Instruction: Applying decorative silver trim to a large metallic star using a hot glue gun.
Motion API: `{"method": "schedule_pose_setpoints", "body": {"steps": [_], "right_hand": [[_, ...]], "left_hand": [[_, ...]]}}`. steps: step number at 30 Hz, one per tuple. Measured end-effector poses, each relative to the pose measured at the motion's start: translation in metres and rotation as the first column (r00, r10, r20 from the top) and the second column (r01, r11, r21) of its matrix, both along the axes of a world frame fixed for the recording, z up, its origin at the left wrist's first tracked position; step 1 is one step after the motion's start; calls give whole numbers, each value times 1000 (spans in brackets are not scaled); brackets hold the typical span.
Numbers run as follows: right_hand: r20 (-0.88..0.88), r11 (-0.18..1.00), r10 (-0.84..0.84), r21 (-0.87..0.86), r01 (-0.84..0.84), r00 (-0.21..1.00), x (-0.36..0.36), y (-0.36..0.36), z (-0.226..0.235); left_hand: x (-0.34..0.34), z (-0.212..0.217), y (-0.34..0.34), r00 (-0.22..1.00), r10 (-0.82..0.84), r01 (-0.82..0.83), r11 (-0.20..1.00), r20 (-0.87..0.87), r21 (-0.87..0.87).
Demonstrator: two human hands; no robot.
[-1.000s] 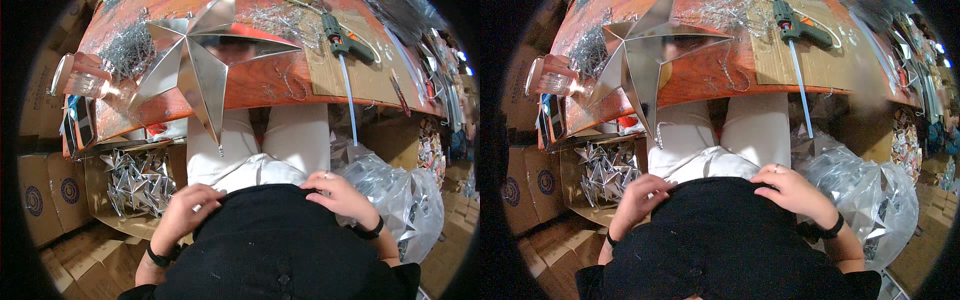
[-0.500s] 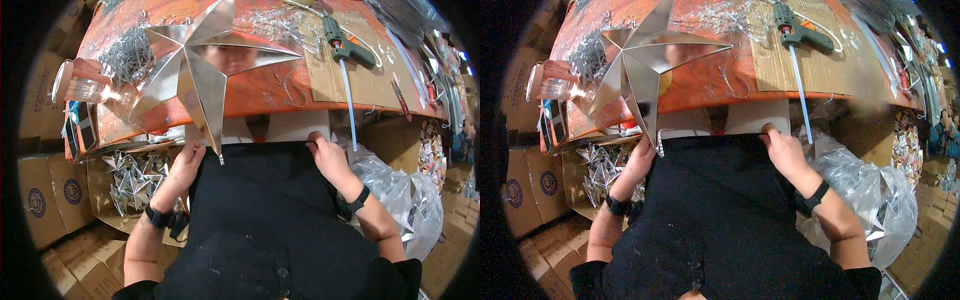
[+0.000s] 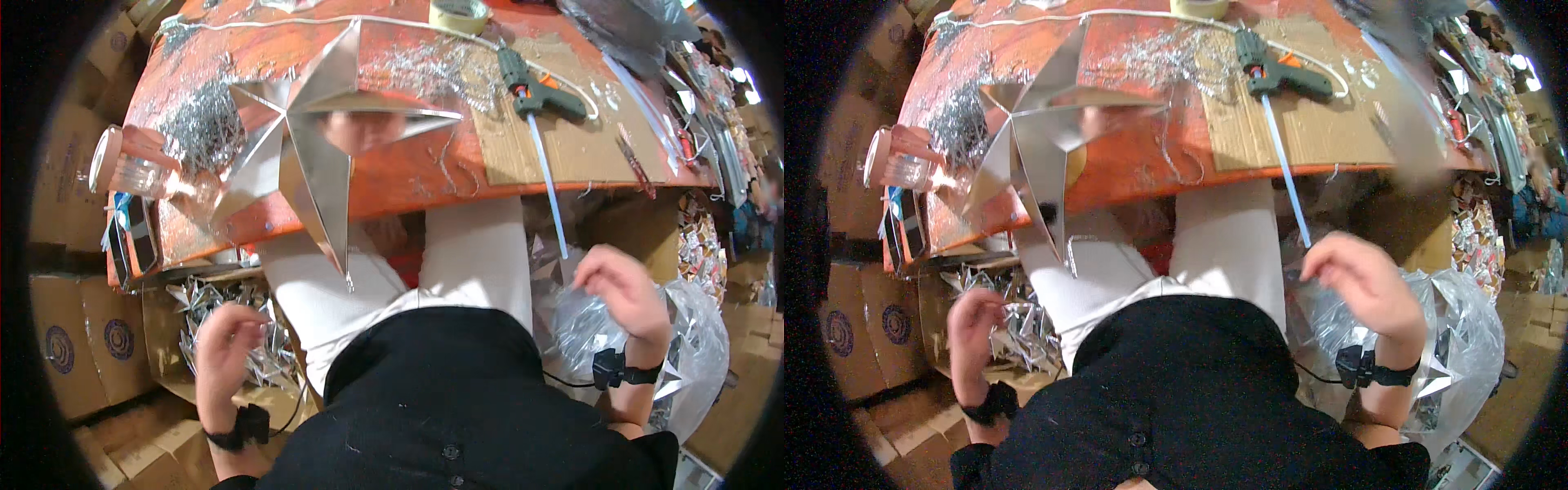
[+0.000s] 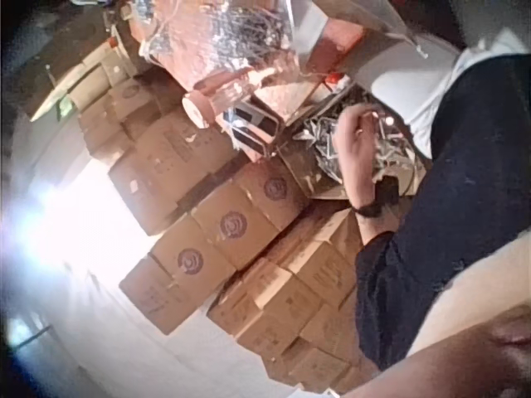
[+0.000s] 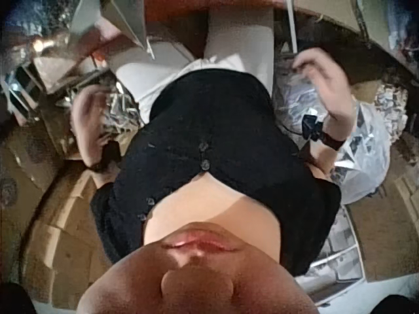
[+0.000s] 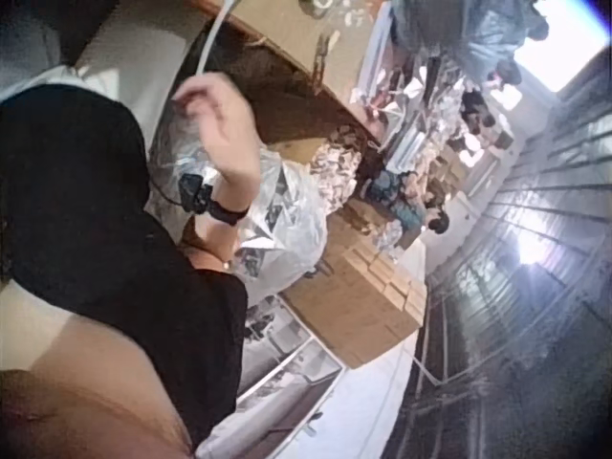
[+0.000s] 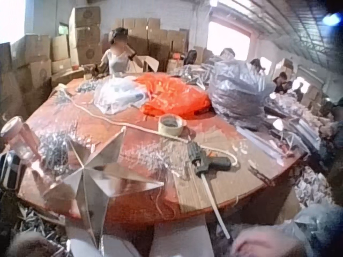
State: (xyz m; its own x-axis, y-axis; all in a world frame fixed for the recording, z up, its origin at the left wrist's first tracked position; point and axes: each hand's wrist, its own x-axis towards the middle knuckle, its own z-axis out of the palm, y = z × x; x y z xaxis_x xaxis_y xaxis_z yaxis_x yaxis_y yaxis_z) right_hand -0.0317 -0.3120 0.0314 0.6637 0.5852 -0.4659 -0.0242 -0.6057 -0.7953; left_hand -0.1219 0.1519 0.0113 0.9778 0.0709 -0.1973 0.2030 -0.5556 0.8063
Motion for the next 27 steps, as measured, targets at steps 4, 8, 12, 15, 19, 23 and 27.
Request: {"method": "schedule_pose_setpoints", "body": {"steps": [4,8,12,15,19,23,27], "right_hand": [[440,723,-663,585,367,605,25,7,5],[508,608,-794,635,477,335,67,18,5],[589,697,-709,504,510,387,106,18,11],[650,726,-684,565,392,329,124,23,6],[793,849,-480,313,427,374,137,25,-5],[892,879,128,-305,367,434,152,10,-21],[758,962,105,-240,126,644,171,5,-37]], "left_hand": [[30,15,14,737,209,-116,976,642,-185],[86,17,17,693,-158,-173,911,703,375],[116,5,-12,783,-143,-103,930,605,354],[116,-20,5,861,-128,-13,962,492,273],[95,-39,4,921,-14,5,1000,388,25],[94,-26,-29,944,105,-29,971,313,-239],[89,-26,-35,971,89,24,888,223,-460]]}}
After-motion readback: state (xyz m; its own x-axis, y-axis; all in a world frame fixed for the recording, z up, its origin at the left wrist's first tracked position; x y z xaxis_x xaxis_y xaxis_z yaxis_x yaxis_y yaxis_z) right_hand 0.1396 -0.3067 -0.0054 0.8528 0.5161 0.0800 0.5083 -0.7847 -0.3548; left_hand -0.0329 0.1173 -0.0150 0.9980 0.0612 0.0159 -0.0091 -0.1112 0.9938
